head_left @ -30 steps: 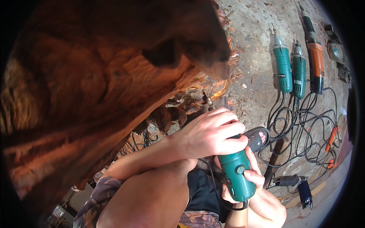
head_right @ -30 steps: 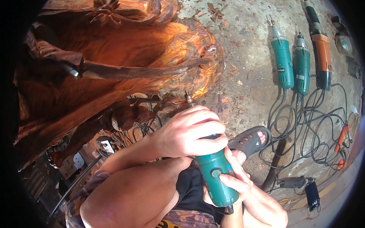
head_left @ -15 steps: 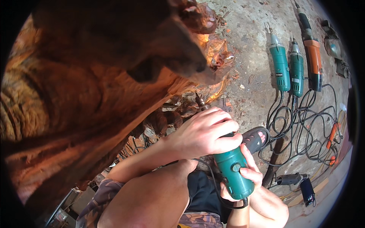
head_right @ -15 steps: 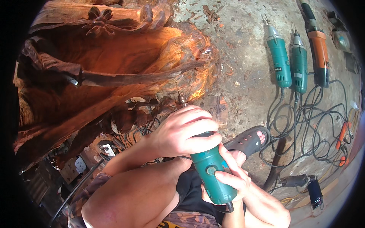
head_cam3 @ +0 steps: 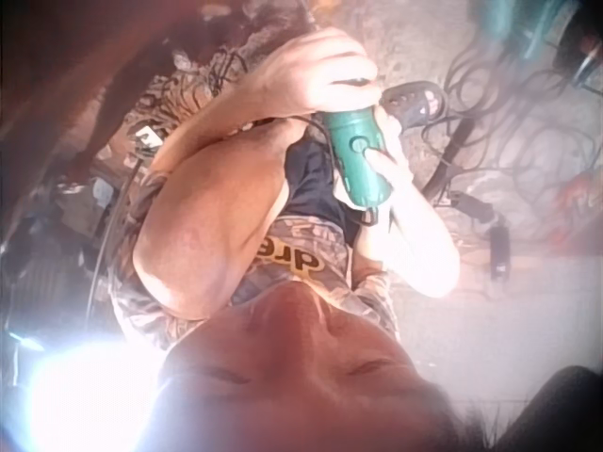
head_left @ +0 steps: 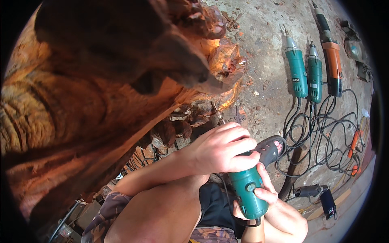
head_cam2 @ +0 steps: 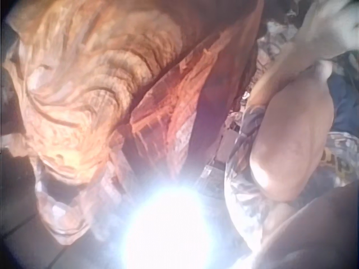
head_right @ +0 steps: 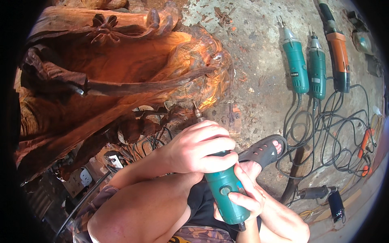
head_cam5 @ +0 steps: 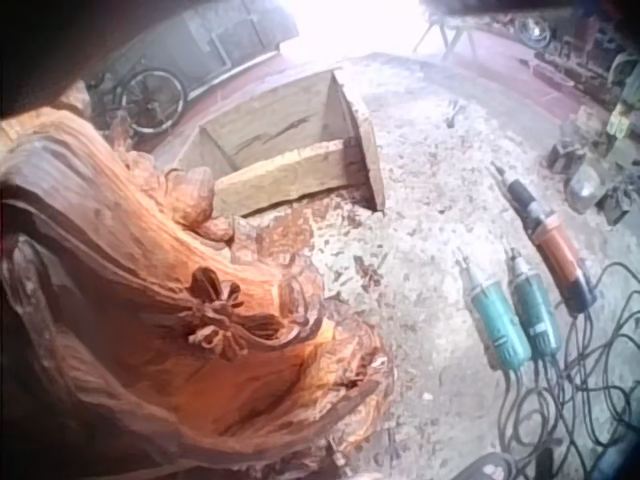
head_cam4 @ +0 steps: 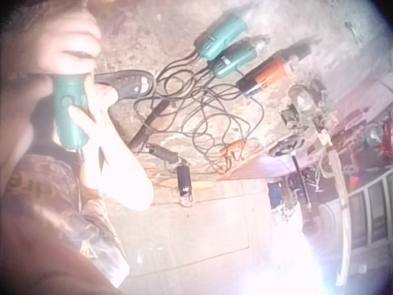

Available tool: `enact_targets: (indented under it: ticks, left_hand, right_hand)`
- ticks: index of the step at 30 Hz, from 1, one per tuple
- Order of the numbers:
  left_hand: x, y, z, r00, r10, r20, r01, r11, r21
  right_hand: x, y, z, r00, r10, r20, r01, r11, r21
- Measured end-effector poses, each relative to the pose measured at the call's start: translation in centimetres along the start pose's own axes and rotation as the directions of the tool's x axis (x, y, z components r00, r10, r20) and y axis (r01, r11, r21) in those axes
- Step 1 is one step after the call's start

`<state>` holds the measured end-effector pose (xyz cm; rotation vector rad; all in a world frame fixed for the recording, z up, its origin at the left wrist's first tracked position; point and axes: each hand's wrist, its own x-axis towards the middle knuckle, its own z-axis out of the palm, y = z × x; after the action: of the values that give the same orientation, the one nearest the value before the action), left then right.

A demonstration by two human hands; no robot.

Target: The person uses a green rotary tool to carve and refine details on a large piece of wood. They hold the tool with both hands and move it along the wood surface, creating fine grooves and shapes. The person occasionally pauses to reposition the tool or adjust their grip.

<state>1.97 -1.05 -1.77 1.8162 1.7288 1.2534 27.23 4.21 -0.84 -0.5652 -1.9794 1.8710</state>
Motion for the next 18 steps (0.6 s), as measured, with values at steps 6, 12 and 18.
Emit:
enact_targets:
  ticks: [6,12,18]
  left_hand:
    - [0.0,0.0,0.5,0.999,0.025,-0.029,-0.025,1.000,-0.017]
    - [-0.2,0.0,0.5,1.000,0.022,-0.016,-0.022,1.000,-0.015]
    - [0.2,-0.2,0.4,1.000,0.019,-0.016,-0.020,0.999,-0.034]
  right_hand:
    - [0.0,-0.9,0.4,0.998,-0.030,-0.053,0.025,0.995,-0.097]
    - [0.8,-1.2,0.1,0.999,-0.033,-0.026,0.030,0.994,-0.109]
    - [0.7,-0.6,0.1,0.997,-0.073,-0.001,0.072,0.993,-0.091]
